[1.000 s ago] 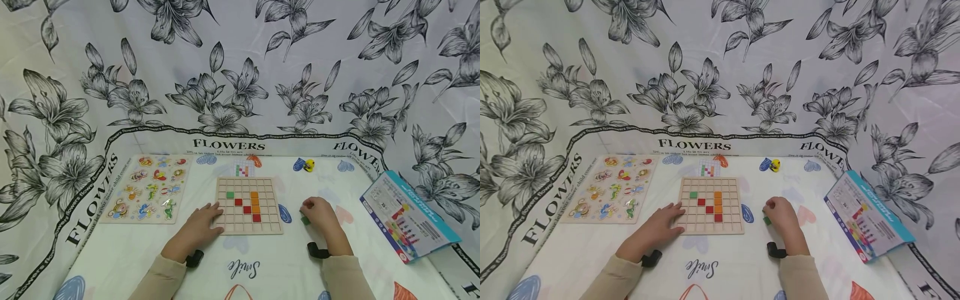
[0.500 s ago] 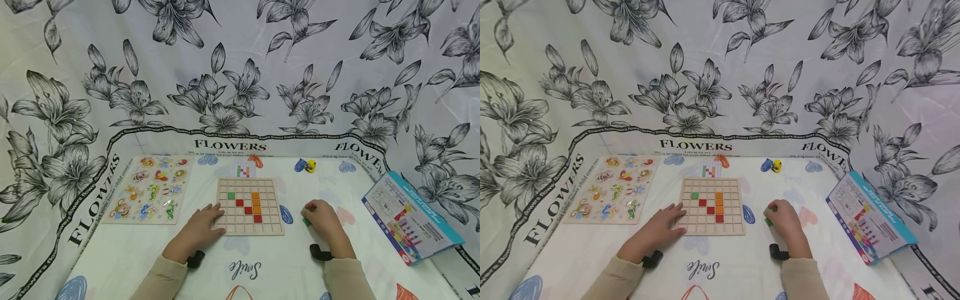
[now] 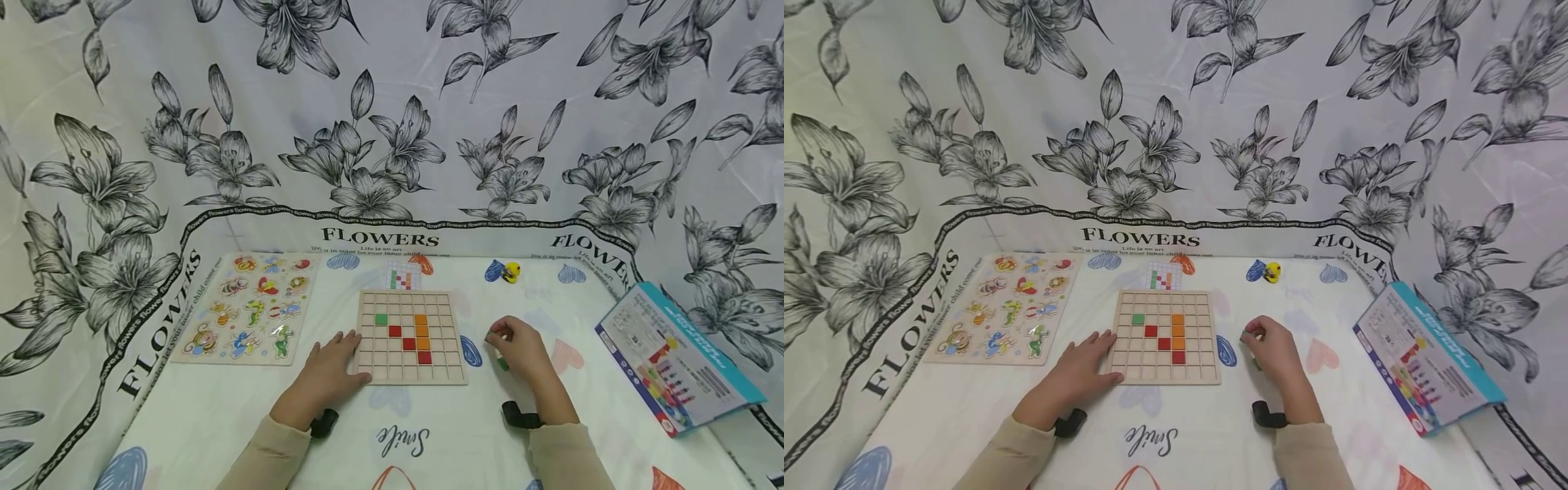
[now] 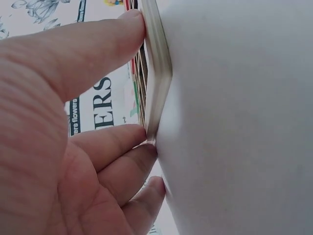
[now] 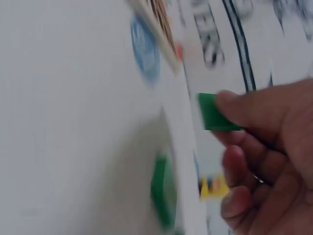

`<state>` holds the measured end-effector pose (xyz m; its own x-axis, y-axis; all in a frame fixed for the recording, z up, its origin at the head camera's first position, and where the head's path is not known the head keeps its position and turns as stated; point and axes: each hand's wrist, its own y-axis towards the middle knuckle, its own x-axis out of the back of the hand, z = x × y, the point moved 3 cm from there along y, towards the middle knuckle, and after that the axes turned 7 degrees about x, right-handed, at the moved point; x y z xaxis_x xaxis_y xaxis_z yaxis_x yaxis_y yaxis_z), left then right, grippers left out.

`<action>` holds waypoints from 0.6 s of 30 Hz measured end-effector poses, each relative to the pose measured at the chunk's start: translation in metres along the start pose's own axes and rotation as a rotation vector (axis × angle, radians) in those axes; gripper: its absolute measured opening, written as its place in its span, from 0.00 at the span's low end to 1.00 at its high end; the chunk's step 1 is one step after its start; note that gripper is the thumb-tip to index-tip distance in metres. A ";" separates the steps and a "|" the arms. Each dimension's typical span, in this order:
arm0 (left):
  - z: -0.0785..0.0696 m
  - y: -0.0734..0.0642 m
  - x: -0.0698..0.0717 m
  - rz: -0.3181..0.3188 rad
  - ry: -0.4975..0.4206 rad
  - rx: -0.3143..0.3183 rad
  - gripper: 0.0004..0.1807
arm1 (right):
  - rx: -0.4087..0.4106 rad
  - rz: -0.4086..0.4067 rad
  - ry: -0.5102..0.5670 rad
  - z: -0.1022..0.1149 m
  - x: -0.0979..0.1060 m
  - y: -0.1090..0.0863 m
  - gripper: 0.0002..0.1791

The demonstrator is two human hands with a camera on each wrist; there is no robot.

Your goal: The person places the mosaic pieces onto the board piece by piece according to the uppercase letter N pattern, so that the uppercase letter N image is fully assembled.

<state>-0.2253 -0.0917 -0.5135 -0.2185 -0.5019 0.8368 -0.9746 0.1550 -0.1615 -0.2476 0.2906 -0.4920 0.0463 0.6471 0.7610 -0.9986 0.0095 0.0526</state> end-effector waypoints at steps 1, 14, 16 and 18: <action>0.000 0.000 0.000 -0.002 -0.001 0.010 0.47 | 0.027 -0.001 0.005 0.010 -0.003 0.002 0.07; 0.003 -0.004 0.003 0.012 -0.001 -0.007 0.46 | 0.338 0.174 0.044 0.137 -0.095 0.040 0.03; 0.002 -0.004 0.004 0.011 0.004 -0.014 0.46 | 0.359 0.196 0.020 0.144 -0.107 0.044 0.03; 0.001 -0.005 0.005 0.011 0.005 -0.019 0.46 | 0.355 0.210 -0.004 0.149 -0.115 0.048 0.03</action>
<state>-0.2217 -0.0957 -0.5090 -0.2290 -0.4959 0.8377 -0.9710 0.1768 -0.1607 -0.2970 0.1031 -0.4811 -0.1571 0.6038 0.7815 -0.9148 -0.3871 0.1151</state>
